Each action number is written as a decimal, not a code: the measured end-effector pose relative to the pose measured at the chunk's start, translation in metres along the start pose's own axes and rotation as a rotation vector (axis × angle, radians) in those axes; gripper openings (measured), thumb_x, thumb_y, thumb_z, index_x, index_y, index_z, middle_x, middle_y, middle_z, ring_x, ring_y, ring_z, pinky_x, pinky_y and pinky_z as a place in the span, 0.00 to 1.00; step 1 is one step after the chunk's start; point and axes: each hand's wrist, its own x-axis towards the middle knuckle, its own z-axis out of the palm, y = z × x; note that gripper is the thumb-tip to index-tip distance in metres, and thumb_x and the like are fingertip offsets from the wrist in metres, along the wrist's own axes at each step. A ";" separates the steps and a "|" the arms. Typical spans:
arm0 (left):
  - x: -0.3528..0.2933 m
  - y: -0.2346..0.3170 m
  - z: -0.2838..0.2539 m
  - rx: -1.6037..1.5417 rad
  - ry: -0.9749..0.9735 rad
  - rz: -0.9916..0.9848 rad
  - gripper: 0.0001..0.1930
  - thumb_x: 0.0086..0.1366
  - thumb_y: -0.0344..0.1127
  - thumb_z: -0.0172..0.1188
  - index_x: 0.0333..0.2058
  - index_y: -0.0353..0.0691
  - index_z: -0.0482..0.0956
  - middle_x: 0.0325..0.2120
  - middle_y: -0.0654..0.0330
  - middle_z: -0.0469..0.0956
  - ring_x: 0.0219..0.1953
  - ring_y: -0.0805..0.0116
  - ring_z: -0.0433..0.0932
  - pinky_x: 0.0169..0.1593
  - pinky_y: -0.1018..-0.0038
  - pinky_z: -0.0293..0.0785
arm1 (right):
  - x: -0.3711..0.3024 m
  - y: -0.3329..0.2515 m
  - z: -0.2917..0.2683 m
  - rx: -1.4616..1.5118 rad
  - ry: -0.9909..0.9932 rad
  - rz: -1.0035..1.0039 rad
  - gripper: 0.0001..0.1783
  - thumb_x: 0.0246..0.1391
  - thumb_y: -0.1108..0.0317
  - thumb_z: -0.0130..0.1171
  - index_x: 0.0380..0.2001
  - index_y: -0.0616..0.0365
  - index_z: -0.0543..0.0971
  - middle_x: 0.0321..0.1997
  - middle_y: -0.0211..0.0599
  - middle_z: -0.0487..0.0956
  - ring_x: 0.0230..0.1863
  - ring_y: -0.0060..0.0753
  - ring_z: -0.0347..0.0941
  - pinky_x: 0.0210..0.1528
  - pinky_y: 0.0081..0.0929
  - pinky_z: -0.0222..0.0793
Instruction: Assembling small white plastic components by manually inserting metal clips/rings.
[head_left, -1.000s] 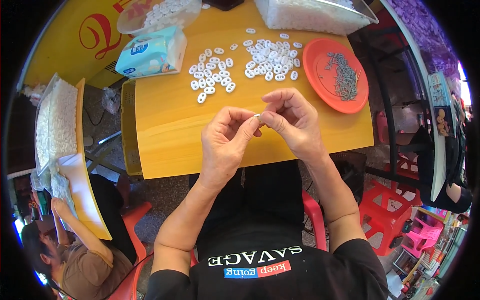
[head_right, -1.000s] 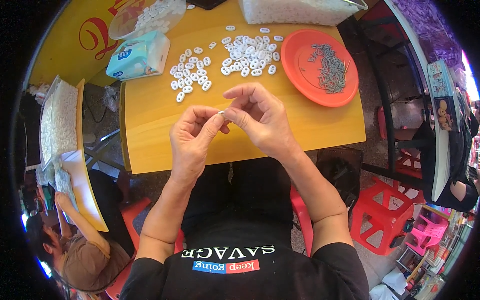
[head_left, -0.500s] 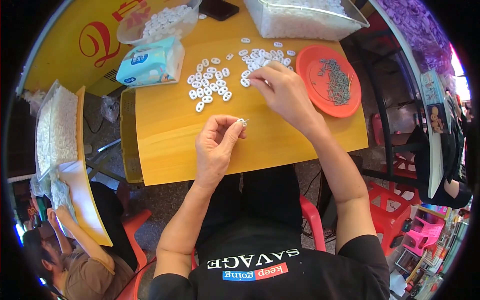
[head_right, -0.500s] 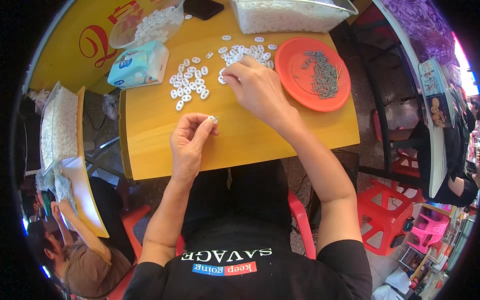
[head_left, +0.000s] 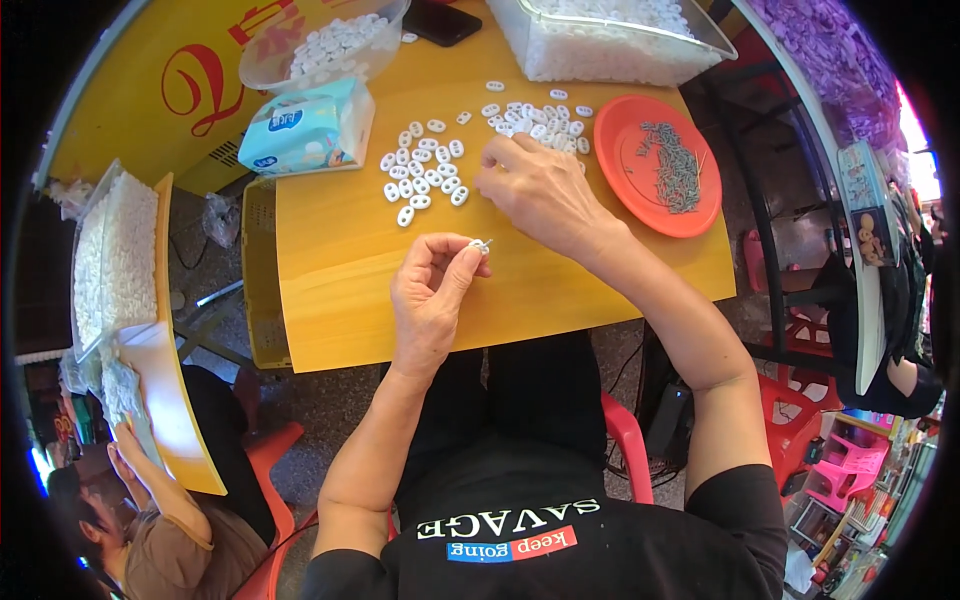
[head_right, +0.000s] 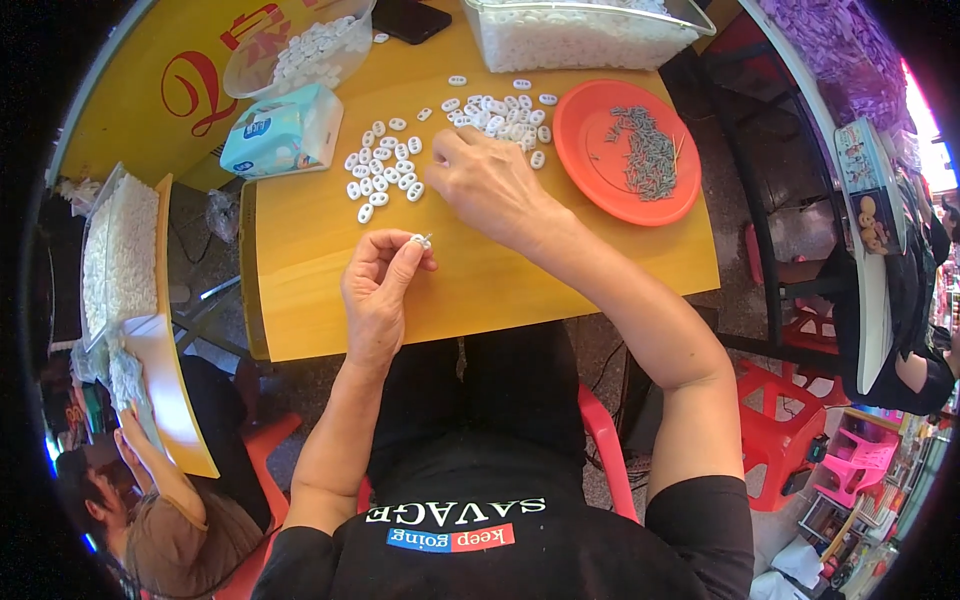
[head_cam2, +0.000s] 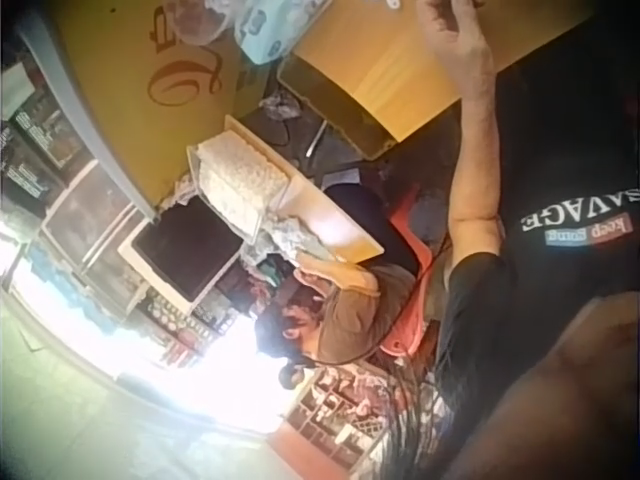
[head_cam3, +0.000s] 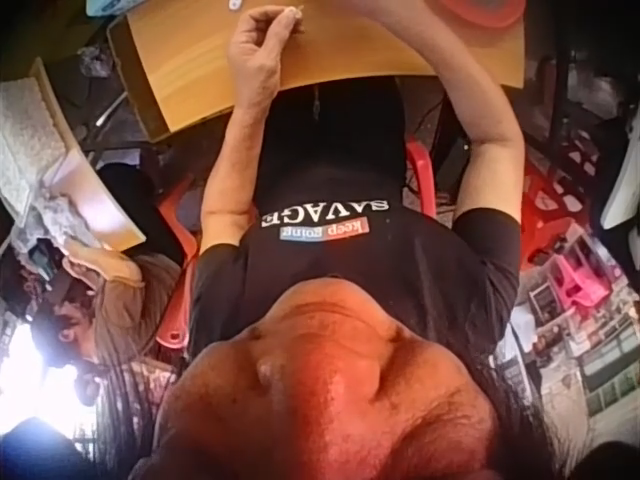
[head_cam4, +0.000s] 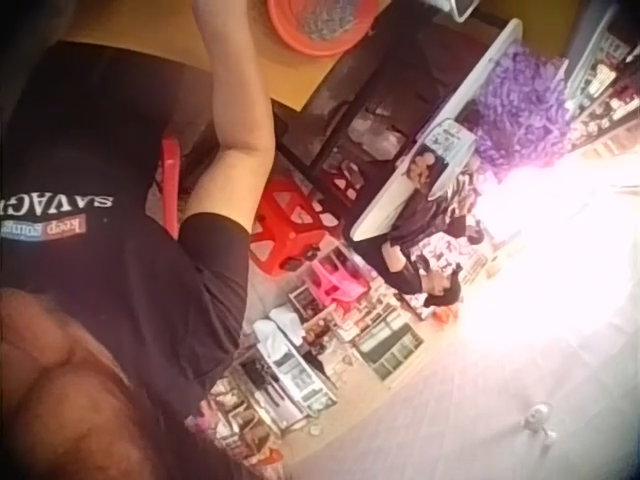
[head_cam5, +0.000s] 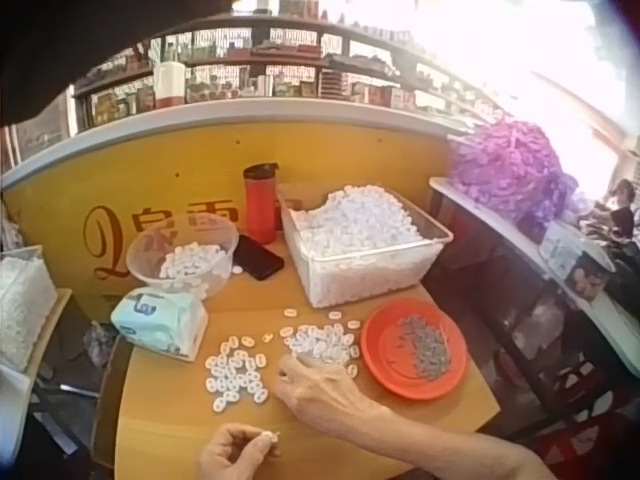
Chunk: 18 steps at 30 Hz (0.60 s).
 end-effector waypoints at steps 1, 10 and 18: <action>0.001 -0.001 0.000 -0.010 -0.002 -0.001 0.06 0.67 0.29 0.59 0.40 0.34 0.75 0.34 0.60 0.78 0.36 0.72 0.76 0.45 0.76 0.73 | -0.002 0.001 0.001 0.001 0.000 0.000 0.08 0.46 0.71 0.60 0.32 0.54 0.82 0.37 0.35 0.77 0.39 0.39 0.76 0.37 0.34 0.74; 0.000 -0.002 -0.001 -0.053 -0.006 0.009 0.05 0.68 0.29 0.58 0.40 0.34 0.75 0.33 0.61 0.78 0.35 0.75 0.76 0.44 0.78 0.73 | -0.012 0.013 -0.007 0.258 0.197 0.061 0.04 0.51 0.73 0.61 0.32 0.57 0.81 0.34 0.37 0.78 0.37 0.40 0.77 0.37 0.33 0.74; -0.001 -0.002 -0.001 -0.034 -0.015 0.015 0.06 0.68 0.29 0.58 0.40 0.34 0.75 0.33 0.60 0.78 0.35 0.72 0.76 0.45 0.76 0.73 | -0.018 0.004 -0.007 0.188 0.135 0.279 0.05 0.54 0.68 0.63 0.32 0.57 0.81 0.31 0.37 0.78 0.29 0.43 0.77 0.32 0.36 0.73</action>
